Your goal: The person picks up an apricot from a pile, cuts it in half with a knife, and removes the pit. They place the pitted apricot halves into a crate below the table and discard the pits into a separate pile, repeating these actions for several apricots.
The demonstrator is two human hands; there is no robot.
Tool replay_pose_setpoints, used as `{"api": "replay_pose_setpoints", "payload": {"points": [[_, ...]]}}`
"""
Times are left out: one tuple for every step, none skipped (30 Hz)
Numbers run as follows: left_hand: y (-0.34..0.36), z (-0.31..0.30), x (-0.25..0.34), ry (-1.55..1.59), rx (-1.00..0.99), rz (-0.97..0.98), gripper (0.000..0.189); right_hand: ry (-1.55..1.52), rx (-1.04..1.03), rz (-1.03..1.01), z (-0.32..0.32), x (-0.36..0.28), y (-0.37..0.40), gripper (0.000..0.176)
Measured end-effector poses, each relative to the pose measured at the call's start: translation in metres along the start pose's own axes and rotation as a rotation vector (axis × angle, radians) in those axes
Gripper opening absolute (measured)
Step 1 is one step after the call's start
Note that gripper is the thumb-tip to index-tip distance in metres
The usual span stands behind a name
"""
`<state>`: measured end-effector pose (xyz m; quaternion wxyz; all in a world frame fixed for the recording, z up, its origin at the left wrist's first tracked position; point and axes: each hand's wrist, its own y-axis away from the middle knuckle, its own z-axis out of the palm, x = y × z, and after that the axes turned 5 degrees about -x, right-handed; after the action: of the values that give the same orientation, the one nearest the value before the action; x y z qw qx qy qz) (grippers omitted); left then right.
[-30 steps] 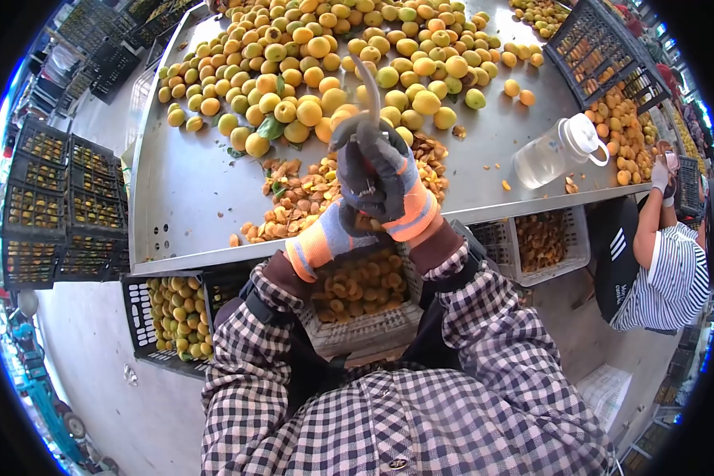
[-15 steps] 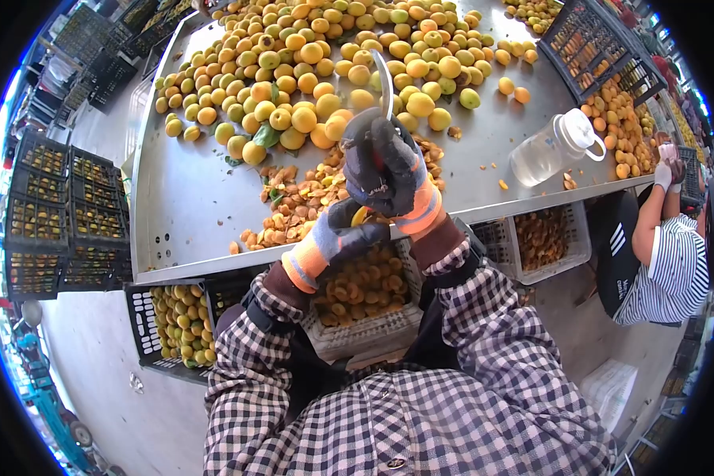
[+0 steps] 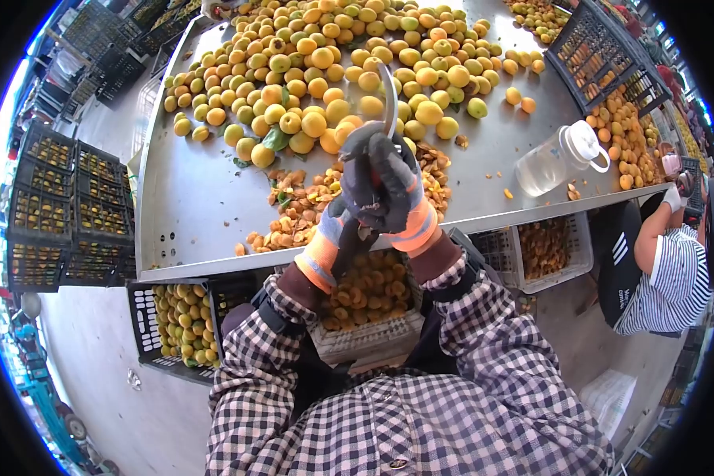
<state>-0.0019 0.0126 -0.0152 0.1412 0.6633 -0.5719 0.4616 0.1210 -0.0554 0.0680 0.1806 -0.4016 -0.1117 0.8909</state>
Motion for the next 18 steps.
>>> {"api": "replay_pose_setpoints", "payload": {"points": [[-0.001, -0.001, -0.001, 0.048, 0.017, -0.076, 0.026, -0.001, 0.0, -0.004, 0.0, -0.001, 0.0, 0.029], [-0.002, -0.002, -0.001, 0.097, 0.038, -0.151, 0.031, -0.067, 0.056, -0.035, -0.001, -0.004, 0.001, 0.029], [-0.005, 0.003, 0.0, 0.303, 0.218, -0.17, 0.031, -0.134, 0.107, -0.065, -0.002, -0.008, 0.0, 0.028], [-0.012, -0.022, 0.032, 1.016, 0.191, -0.634, 0.03, -0.118, 0.123, -0.066, -0.005, -0.014, 0.0, 0.026], [-0.016, -0.023, 0.032, 0.95, 0.256, -0.621, 0.029, -0.089, 0.123, -0.015, -0.008, -0.021, 0.0, 0.024], [-0.019, -0.023, 0.032, 0.886, 0.319, -0.608, 0.029, -0.058, 0.124, 0.036, -0.01, -0.025, -0.002, 0.021], [-0.02, -0.025, 0.028, 0.882, 0.326, -0.601, 0.029, 0.087, 0.203, 0.107, -0.014, -0.018, -0.006, 0.019], [-0.019, -0.027, 0.021, 0.875, 0.364, -0.592, 0.03, 0.233, 0.282, 0.176, -0.021, -0.007, -0.009, 0.017], [-0.019, -0.029, 0.016, 0.867, 0.401, -0.584, 0.031, 0.294, 0.319, 0.206, -0.025, 0.005, -0.009, 0.017], [-0.019, -0.03, 0.014, 0.862, 0.407, -0.577, 0.031, 0.431, 0.326, 0.171, -0.025, 0.018, -0.007, 0.026], [-0.02, -0.031, 0.013, 0.877, 0.441, -0.509, 0.034, 0.821, 0.277, 0.216, -0.027, 0.024, -0.005, 0.03], [-0.021, -0.032, 0.013, 0.892, 0.475, -0.44, 0.036, 1.211, 0.22, 0.256, -0.029, 0.029, -0.003, 0.035], [-0.023, -0.031, 0.014, 0.947, 0.511, -0.424, 0.038, 1.374, 0.178, 0.276, -0.023, 0.028, -0.003, 0.044], [-0.022, -0.032, 0.014, 0.945, 0.517, -0.419, 0.038, 1.375, 0.172, 0.272, -0.023, 0.029, -0.004, 0.044], [-0.021, -0.033, 0.014, 1.035, 0.508, -0.371, 0.037, 1.25, 0.173, 0.22, -0.026, 0.032, -0.004, 0.044], [-0.02, -0.034, 0.015, 1.123, 0.496, -0.323, 0.037, 1.123, 0.176, 0.169, -0.03, 0.036, -0.004, 0.044], [-0.019, -0.035, 0.015, 1.121, 0.498, -0.32, 0.037, 1.028, 0.149, 0.126, -0.034, 0.038, -0.006, 0.038], [-0.018, -0.035, 0.017, 0.827, 0.493, -0.268, 0.034, 1.028, 0.149, 0.125, -0.039, 0.04, -0.005, 0.038]]}}
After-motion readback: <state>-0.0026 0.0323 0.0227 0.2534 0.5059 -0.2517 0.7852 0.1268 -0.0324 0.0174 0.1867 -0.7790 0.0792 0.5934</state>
